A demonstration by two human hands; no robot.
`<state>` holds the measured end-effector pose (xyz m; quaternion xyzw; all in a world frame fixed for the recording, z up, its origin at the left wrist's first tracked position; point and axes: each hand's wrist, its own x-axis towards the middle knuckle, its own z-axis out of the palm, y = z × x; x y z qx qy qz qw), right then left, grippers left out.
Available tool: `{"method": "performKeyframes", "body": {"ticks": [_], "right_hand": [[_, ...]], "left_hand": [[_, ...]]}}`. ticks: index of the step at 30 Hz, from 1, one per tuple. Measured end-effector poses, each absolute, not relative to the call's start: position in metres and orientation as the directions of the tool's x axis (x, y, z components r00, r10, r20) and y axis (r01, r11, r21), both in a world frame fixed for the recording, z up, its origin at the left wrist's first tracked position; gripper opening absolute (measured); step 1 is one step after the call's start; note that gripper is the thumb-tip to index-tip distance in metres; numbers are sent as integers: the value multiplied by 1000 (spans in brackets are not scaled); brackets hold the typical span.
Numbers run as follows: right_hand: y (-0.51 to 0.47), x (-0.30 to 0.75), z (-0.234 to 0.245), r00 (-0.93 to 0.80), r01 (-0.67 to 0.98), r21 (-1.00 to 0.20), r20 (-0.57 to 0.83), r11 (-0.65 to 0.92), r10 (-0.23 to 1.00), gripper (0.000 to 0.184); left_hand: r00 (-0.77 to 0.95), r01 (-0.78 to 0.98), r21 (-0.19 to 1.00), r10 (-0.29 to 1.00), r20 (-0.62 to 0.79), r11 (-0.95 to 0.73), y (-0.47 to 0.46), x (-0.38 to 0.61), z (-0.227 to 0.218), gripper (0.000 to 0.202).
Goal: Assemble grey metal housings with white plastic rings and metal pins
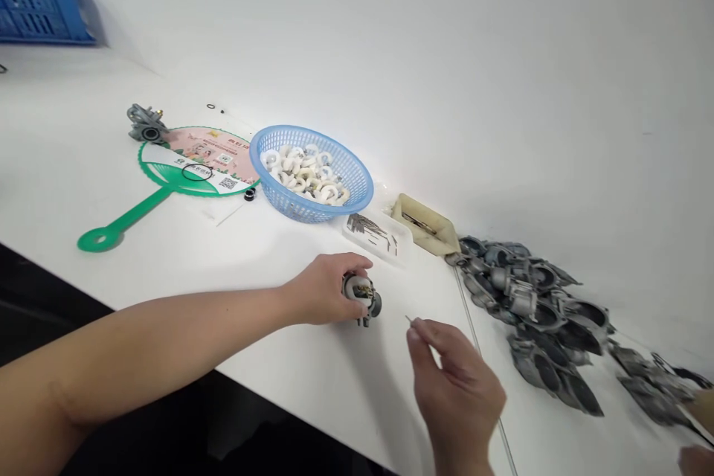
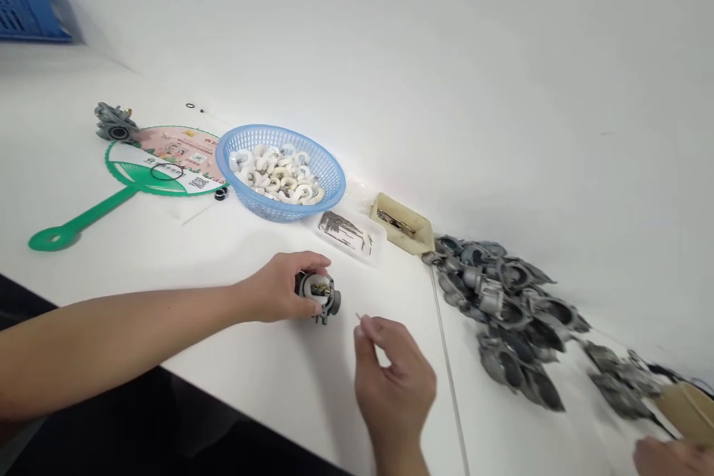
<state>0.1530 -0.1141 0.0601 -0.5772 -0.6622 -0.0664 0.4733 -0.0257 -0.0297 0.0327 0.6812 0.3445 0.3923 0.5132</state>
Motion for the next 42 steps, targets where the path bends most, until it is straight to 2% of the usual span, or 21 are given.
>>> {"method": "performKeyframes", "body": {"ticks": [3,5,9,11,17,22,32,37,42], "right_hand": [[-126,134,47,352,684,-702,556,199,753,10],[-125,124,44,489,561,-822,430,104,758,17],[-117,109,41,667,330,-942,183,-66,722,26],[-114,105,39,704,256,-962,117,-97,701,28],[-107,100,33,717,190,-982,137,-2,683,23],[-106,101,29,692,211,-976,181,44,699,23],[-107,103,31,658,197,-980,106,-35,746,20],[-109,104,30,695,255,-964,132,-71,706,23],[-109,104,28,670,299,-953,168,-56,723,26]], "left_hand": [[442,82,965,877,189,-249,-31,-25,32,64],[433,92,963,881,190,-253,-32,-24,32,64],[425,101,960,884,197,-262,-32,-22,31,64],[414,108,959,889,197,-263,-33,-21,30,63],[366,128,949,903,223,-286,-38,-19,28,59],[350,125,949,908,231,-290,-40,-17,29,55],[362,53,976,915,180,-213,-40,-14,26,56],[356,52,974,915,190,-222,-39,-13,23,56],[367,57,976,914,175,-210,-38,-13,25,57]]}}
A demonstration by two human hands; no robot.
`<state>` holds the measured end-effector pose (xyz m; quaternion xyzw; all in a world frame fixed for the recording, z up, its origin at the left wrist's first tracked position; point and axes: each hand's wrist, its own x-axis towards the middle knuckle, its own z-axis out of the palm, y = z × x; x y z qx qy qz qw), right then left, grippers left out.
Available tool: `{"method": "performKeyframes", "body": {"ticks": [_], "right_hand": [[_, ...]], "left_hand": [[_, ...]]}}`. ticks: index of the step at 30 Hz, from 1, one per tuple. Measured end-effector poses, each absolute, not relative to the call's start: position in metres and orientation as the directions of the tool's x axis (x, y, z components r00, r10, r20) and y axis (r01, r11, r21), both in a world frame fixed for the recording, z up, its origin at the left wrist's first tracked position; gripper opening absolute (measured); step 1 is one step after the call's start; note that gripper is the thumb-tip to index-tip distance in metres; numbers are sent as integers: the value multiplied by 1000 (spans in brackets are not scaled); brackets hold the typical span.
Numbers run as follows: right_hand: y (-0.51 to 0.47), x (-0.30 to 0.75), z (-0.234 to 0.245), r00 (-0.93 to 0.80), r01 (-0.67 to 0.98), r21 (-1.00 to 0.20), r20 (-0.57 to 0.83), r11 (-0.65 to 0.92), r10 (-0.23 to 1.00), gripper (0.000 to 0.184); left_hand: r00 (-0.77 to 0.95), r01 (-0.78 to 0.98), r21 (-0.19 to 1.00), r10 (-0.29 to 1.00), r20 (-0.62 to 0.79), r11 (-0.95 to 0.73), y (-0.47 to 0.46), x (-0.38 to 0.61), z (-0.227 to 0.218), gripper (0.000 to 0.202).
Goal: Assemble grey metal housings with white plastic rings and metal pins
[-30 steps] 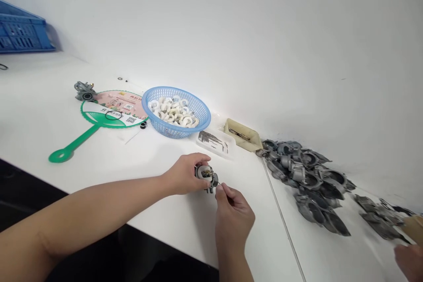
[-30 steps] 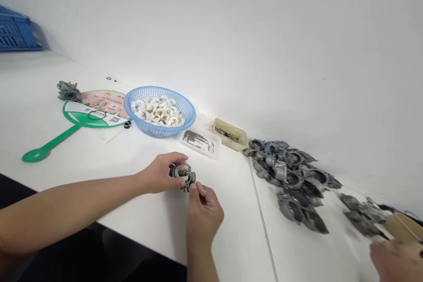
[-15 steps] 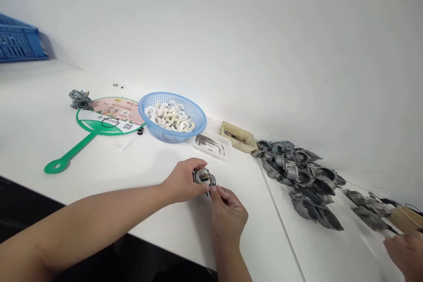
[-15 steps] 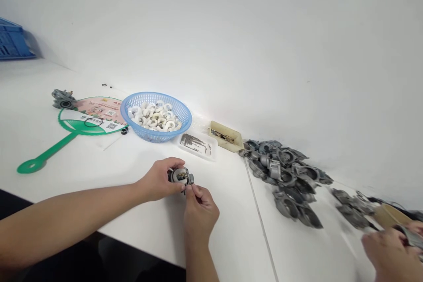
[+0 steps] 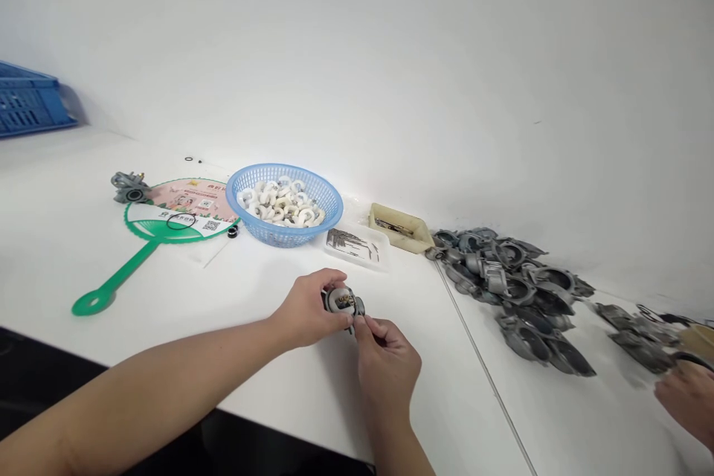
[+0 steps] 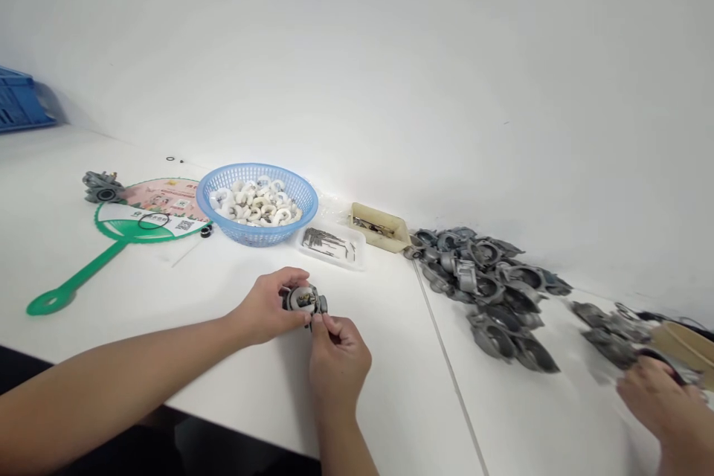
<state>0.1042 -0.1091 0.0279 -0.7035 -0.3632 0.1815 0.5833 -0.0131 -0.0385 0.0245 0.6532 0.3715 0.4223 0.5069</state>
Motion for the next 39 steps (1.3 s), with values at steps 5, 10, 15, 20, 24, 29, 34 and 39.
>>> {"method": "performKeyframes", "body": {"ticks": [5,10,15,20,24,29,34,39], "right_hand": [[-108,105,26,675,321,-943,164,-86,719,25],[-109,106,22,703,298,-950,155,-90,695,28],[-107,105,22,693,276,-957,139,-83,707,27],[-107,105,23,690,263,-962,139,-67,711,25],[-108,105,21,679,274,-962,178,-21,712,29],[-107,104,21,674,298,-954,194,-22,713,29],[-107,102,22,659,314,-949,210,-11,722,28],[-107,102,22,677,317,-947,185,-55,712,27]], "left_hand": [[374,72,980,916,145,-185,-40,-13,27,59],[365,67,982,920,143,-179,-40,-13,28,58],[368,57,987,922,120,-151,-41,-13,29,60],[379,67,986,918,116,-152,-42,-13,30,61],[372,60,986,920,122,-155,-41,-13,29,60],[371,72,982,919,135,-173,-40,-13,29,60],[371,49,984,918,140,-170,-41,-13,29,59],[391,36,984,909,146,-174,-41,-13,27,62]]}}
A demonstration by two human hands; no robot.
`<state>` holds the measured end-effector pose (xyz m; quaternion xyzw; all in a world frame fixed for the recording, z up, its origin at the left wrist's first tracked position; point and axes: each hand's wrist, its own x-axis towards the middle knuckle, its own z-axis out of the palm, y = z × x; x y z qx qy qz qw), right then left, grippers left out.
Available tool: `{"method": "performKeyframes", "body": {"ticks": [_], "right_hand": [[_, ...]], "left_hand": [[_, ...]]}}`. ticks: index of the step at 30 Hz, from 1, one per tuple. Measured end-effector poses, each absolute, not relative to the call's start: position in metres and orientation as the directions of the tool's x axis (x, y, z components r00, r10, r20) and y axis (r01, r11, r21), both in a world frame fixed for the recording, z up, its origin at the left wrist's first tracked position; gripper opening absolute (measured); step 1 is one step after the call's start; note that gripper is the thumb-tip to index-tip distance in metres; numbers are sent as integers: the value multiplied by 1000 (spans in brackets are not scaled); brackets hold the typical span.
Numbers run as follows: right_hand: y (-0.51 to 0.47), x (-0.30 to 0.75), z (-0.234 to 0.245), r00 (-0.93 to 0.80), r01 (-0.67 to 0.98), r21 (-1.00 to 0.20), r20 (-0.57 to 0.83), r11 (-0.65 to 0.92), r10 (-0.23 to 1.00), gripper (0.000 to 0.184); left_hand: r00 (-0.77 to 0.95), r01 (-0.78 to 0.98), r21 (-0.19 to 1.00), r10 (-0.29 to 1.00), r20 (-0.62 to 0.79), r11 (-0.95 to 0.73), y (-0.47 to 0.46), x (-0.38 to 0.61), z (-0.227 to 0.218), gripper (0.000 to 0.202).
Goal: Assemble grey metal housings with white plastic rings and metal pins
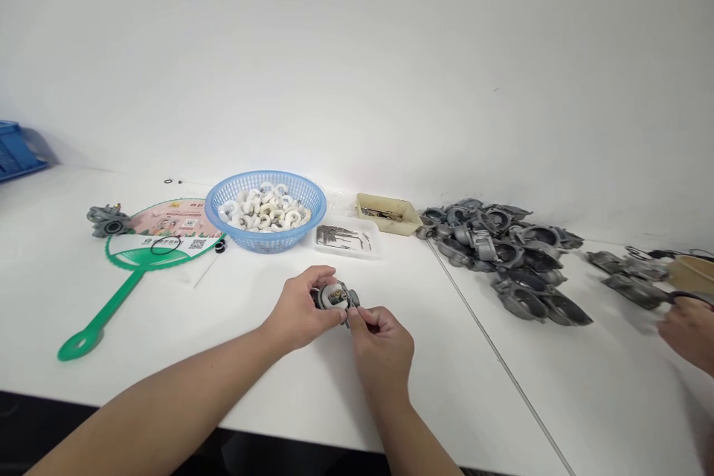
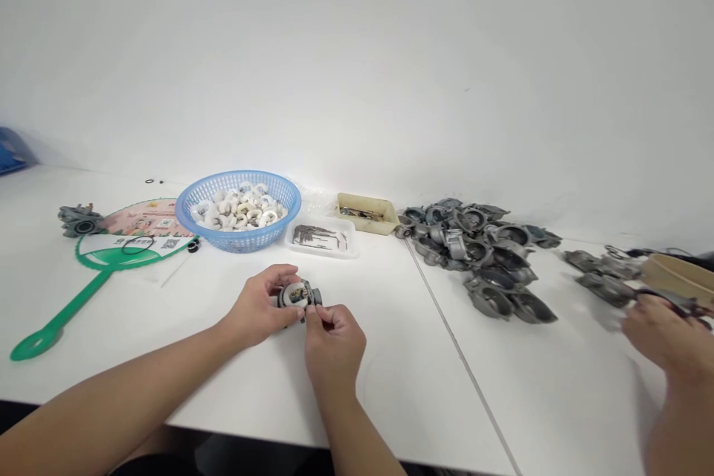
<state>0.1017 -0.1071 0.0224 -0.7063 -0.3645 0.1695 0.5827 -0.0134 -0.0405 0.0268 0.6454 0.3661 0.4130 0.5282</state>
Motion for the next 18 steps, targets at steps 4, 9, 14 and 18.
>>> {"method": "performKeyframes", "body": {"ticks": [4,9,14,18], "right_hand": [[-106,101,23,673,291,-954,150,-73,725,29],[-103,103,21,638,203,-979,134,2,758,26],[-101,109,18,561,182,-978,188,101,806,21],[-101,110,16,513,191,-970,229,150,828,14]], "left_hand": [[380,68,973,907,181,-222,-40,-14,26,61],[365,74,973,914,176,-218,-39,-15,23,62],[372,12,985,915,158,-175,-35,-15,21,63],[391,-14,990,910,137,-143,-35,-16,25,62]]}}
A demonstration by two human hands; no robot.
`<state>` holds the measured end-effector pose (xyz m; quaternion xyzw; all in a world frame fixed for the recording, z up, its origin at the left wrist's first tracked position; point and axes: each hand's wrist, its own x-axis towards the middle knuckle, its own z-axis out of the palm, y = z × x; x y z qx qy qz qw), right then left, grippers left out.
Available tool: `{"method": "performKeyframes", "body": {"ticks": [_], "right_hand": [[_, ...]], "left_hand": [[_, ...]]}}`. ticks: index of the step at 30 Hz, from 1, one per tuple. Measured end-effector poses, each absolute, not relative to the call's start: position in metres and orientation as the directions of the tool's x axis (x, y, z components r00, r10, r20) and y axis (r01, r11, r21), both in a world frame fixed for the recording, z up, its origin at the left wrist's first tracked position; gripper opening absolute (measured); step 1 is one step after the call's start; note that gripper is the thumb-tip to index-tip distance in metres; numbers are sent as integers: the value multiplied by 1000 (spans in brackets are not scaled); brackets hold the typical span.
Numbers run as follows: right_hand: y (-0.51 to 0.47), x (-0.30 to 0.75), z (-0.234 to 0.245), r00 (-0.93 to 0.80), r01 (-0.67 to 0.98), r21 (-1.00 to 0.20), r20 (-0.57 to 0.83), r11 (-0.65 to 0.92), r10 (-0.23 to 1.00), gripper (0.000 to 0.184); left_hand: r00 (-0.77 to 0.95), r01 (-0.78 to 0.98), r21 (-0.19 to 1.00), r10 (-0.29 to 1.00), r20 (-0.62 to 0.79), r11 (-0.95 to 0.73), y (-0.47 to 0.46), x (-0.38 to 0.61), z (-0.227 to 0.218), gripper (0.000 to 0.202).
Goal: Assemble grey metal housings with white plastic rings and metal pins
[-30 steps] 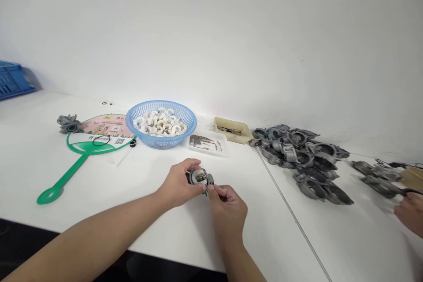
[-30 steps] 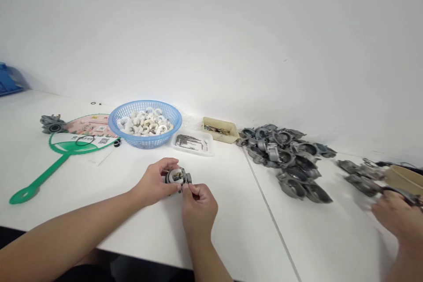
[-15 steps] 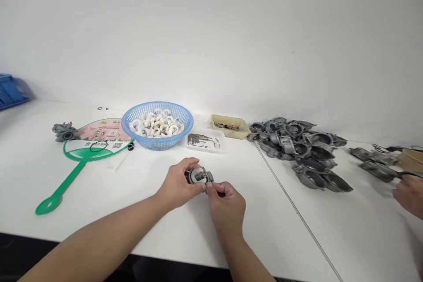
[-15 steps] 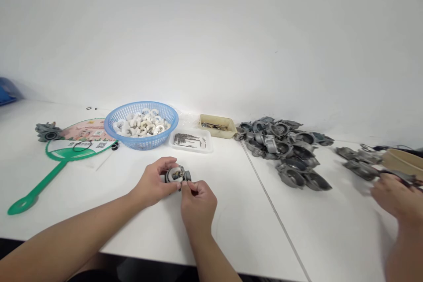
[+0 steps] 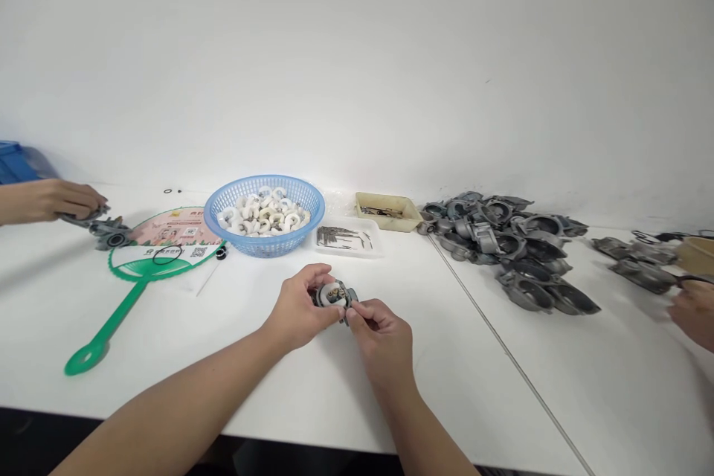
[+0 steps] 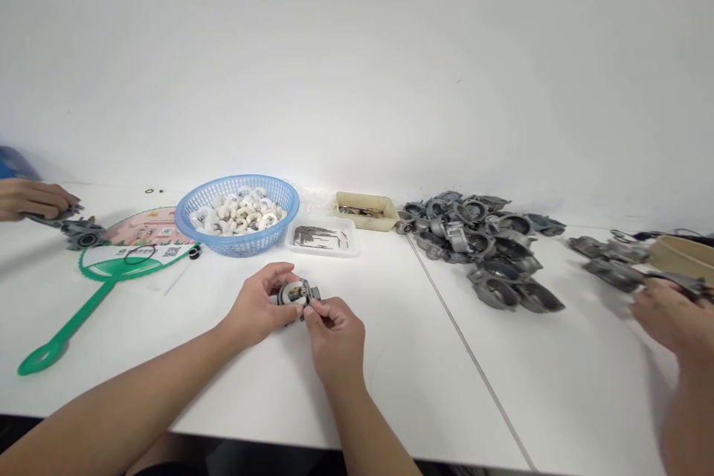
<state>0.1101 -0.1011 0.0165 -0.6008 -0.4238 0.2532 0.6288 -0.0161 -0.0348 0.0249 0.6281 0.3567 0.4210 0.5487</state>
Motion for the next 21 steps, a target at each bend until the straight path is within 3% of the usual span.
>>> {"method": "performKeyframes", "body": {"ticks": [6,15,21], "right_hand": [[-100,114,13,471,209,-965,240,156,849,17],[-96,120,18,372,-46,-996,60,82,926,21],[-95,127,17,329,207,-971,182,117,927,20]], "left_hand": [[412,-12,990,902,131,-138,-34,-19,30,63],[471,95,969,868,157,-227,-30,-25,33,58],[471,99,973,872,137,-206,-27,-24,30,52]]}}
